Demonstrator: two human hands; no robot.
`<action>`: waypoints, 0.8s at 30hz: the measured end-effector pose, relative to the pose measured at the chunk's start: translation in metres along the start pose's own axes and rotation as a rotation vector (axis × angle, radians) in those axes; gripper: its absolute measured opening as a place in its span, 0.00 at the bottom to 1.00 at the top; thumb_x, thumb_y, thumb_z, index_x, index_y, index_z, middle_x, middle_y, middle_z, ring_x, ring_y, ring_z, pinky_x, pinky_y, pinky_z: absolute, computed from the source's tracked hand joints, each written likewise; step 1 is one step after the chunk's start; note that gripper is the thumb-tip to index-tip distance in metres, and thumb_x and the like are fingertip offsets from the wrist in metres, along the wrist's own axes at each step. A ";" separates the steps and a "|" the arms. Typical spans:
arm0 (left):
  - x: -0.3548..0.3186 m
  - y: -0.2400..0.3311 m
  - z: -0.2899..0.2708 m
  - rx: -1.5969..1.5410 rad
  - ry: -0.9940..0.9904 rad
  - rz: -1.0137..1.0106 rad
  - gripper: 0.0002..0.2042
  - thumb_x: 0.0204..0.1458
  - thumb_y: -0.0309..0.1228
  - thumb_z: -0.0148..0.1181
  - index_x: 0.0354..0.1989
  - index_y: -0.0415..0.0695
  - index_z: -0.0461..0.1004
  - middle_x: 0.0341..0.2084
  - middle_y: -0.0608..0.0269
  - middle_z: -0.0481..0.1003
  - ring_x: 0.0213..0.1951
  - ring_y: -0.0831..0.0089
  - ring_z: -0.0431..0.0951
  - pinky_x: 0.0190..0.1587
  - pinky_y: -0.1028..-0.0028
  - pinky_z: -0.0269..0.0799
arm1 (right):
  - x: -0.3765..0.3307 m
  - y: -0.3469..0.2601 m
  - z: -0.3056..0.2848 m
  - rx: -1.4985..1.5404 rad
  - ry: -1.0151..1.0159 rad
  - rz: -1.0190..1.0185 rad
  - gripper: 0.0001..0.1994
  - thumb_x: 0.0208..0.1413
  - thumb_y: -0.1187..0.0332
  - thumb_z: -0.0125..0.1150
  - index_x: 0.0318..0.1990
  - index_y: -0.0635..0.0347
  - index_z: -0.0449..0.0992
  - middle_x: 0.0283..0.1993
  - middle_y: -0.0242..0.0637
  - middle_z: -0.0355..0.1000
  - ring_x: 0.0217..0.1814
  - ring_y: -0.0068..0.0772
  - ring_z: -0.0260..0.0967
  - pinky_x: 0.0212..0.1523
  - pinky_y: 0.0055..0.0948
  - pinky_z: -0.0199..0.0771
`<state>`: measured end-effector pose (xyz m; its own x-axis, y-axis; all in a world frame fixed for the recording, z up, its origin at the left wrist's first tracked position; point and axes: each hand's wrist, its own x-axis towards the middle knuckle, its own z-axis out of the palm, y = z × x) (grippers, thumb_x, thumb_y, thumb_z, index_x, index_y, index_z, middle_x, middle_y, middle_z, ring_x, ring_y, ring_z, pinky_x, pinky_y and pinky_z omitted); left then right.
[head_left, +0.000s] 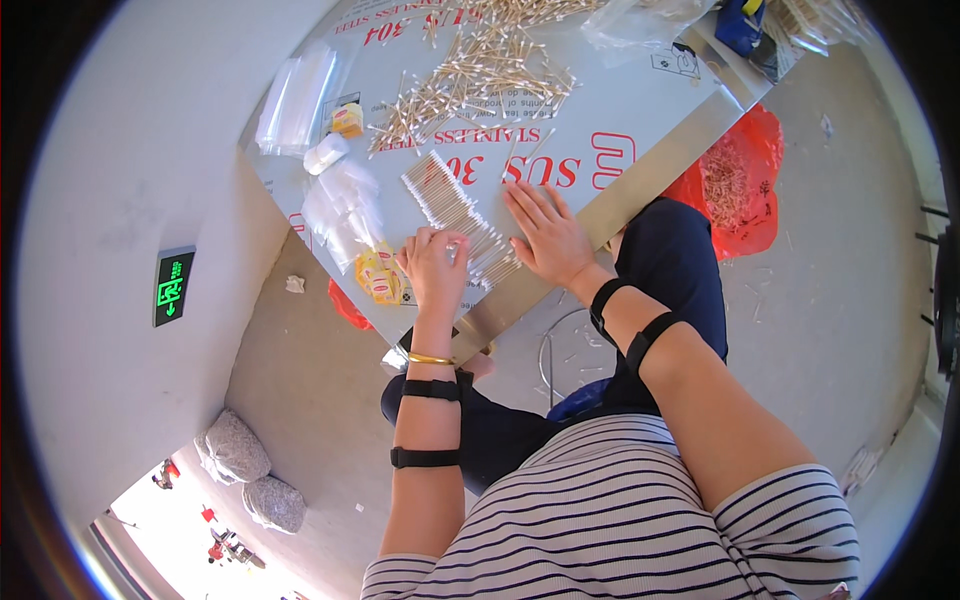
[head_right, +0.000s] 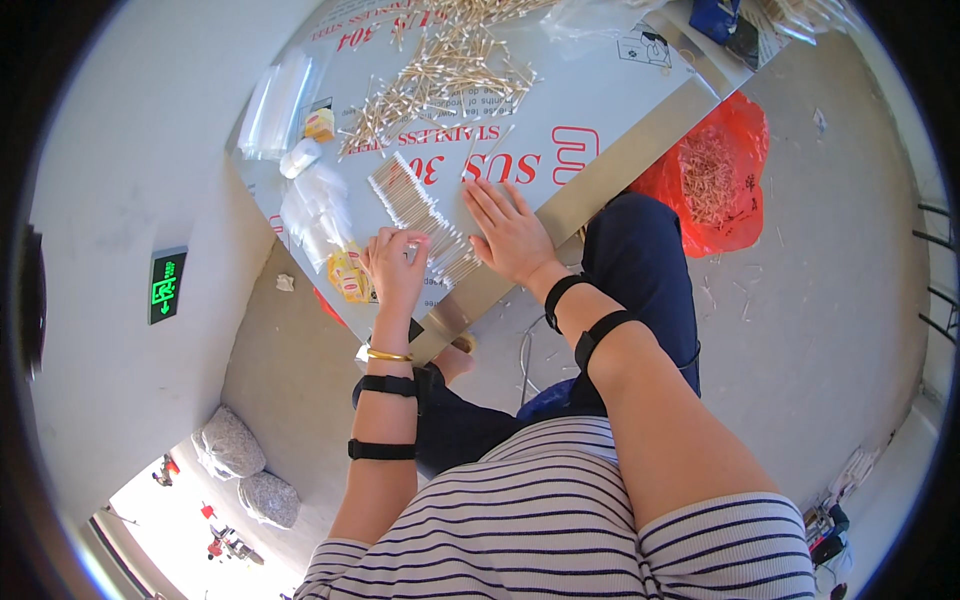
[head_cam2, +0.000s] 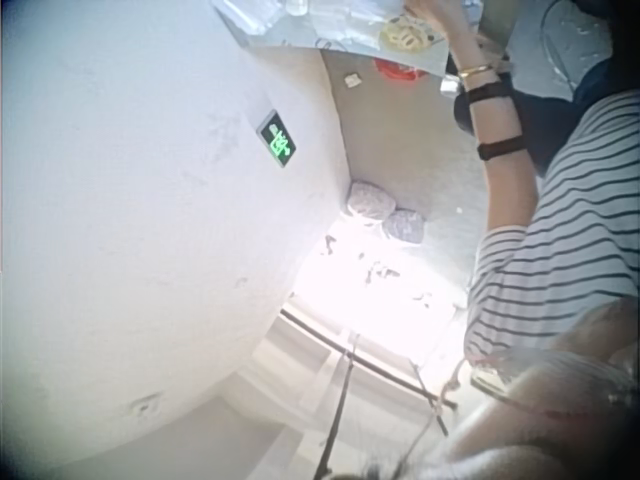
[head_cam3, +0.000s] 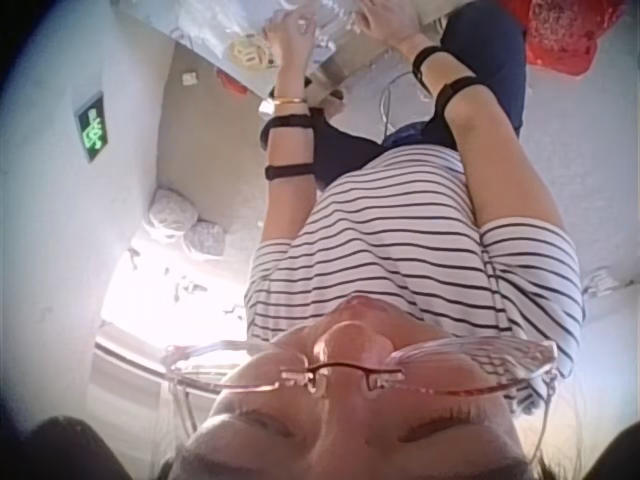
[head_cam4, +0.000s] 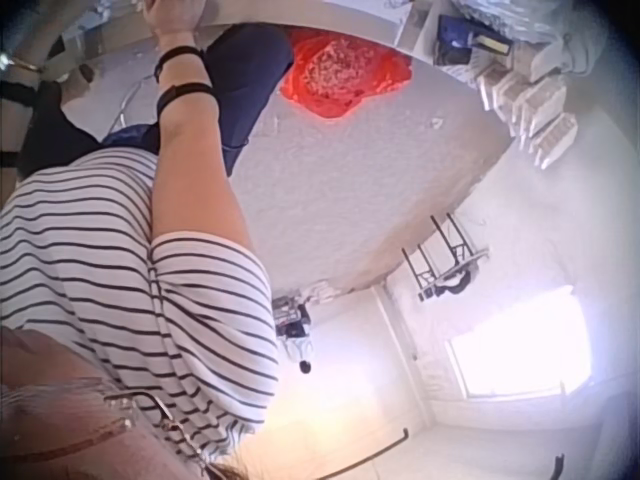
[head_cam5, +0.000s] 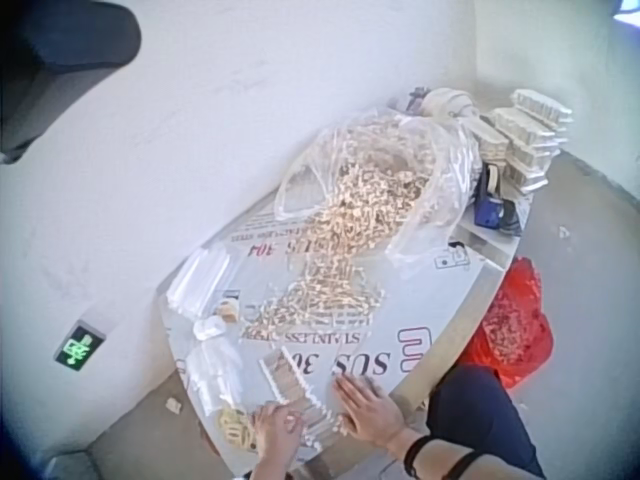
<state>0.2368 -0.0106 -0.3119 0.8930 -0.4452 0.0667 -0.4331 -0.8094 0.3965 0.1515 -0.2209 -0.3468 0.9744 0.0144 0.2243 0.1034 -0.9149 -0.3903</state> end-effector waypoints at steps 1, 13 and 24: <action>0.000 -0.001 -0.001 0.023 0.003 0.013 0.05 0.51 0.34 0.71 0.34 0.57 0.82 0.39 0.71 0.74 0.49 0.66 0.72 0.61 0.59 0.56 | 0.000 0.000 0.000 0.000 -0.010 0.004 0.35 0.62 0.57 0.57 0.74 0.64 0.60 0.79 0.40 0.55 0.83 0.39 0.48 0.82 0.51 0.43; 0.007 0.002 0.002 0.042 0.005 0.022 0.06 0.50 0.33 0.72 0.33 0.57 0.81 0.36 0.73 0.75 0.47 0.67 0.73 0.59 0.60 0.57 | 0.001 -0.001 0.000 -0.013 -0.023 0.010 0.35 0.62 0.57 0.57 0.74 0.64 0.61 0.79 0.40 0.56 0.82 0.39 0.49 0.82 0.50 0.42; -0.006 0.003 -0.003 -0.002 0.072 -0.019 0.05 0.50 0.34 0.72 0.35 0.57 0.83 0.36 0.74 0.75 0.46 0.68 0.73 0.58 0.61 0.57 | 0.001 -0.002 -0.004 -0.001 -0.010 0.000 0.35 0.63 0.57 0.56 0.75 0.63 0.59 0.80 0.40 0.54 0.83 0.38 0.48 0.82 0.50 0.42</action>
<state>0.2304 -0.0094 -0.3079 0.9076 -0.4009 0.1245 -0.4157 -0.8169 0.3998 0.1512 -0.2209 -0.3424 0.9764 0.0181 0.2150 0.1028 -0.9151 -0.3898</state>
